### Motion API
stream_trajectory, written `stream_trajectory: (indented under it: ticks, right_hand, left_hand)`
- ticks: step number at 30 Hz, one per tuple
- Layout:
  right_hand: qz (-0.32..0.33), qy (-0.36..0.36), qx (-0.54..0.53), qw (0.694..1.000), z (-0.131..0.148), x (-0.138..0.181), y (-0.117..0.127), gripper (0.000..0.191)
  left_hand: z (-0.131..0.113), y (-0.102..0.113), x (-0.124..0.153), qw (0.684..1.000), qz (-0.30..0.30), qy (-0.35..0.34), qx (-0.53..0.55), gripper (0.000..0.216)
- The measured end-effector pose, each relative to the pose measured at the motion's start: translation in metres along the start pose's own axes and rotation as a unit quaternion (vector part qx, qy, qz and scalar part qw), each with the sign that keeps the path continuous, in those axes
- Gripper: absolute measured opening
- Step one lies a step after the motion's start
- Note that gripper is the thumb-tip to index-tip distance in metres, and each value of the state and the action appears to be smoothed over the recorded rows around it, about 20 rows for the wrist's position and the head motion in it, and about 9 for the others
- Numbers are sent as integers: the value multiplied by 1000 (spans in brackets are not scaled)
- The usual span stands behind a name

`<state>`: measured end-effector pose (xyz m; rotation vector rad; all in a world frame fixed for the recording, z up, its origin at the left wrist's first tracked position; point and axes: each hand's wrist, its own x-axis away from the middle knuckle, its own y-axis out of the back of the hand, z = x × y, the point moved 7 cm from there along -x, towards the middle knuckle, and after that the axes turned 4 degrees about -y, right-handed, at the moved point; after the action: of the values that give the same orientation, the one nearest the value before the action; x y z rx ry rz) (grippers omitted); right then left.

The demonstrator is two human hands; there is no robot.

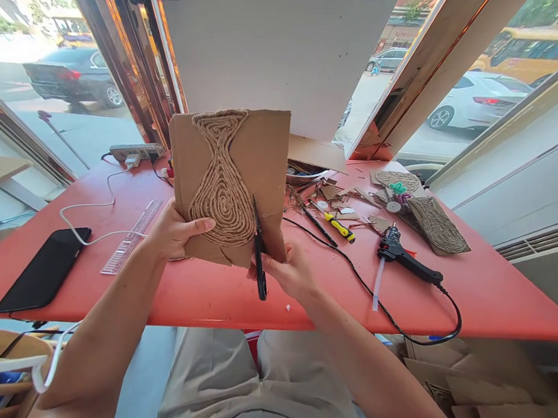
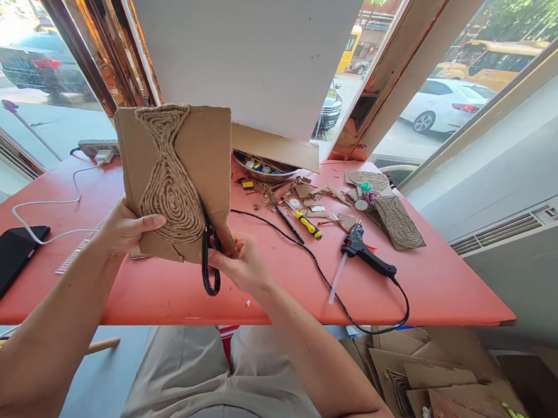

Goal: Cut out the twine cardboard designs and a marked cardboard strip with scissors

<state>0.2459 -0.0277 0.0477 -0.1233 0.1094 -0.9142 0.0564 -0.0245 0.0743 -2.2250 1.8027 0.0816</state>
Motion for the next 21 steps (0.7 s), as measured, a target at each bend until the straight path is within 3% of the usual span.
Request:
stream_trajectory:
  ticks: [10, 15, 21]
  right_hand:
    - [-48, 0, 79, 996, -1, 7, 4, 40]
    - [-31, -68, 35, 997, -4, 6, -2, 51]
    - [1, -55, -3, 998, 0, 0, -1, 75]
  left_hand:
    - [9, 1, 0, 1000, 1, 20, 24, 80]
    - [10, -2, -1, 999, -4, 30, 23, 96]
    - [10, -8, -1, 999, -28, 38, 25, 84]
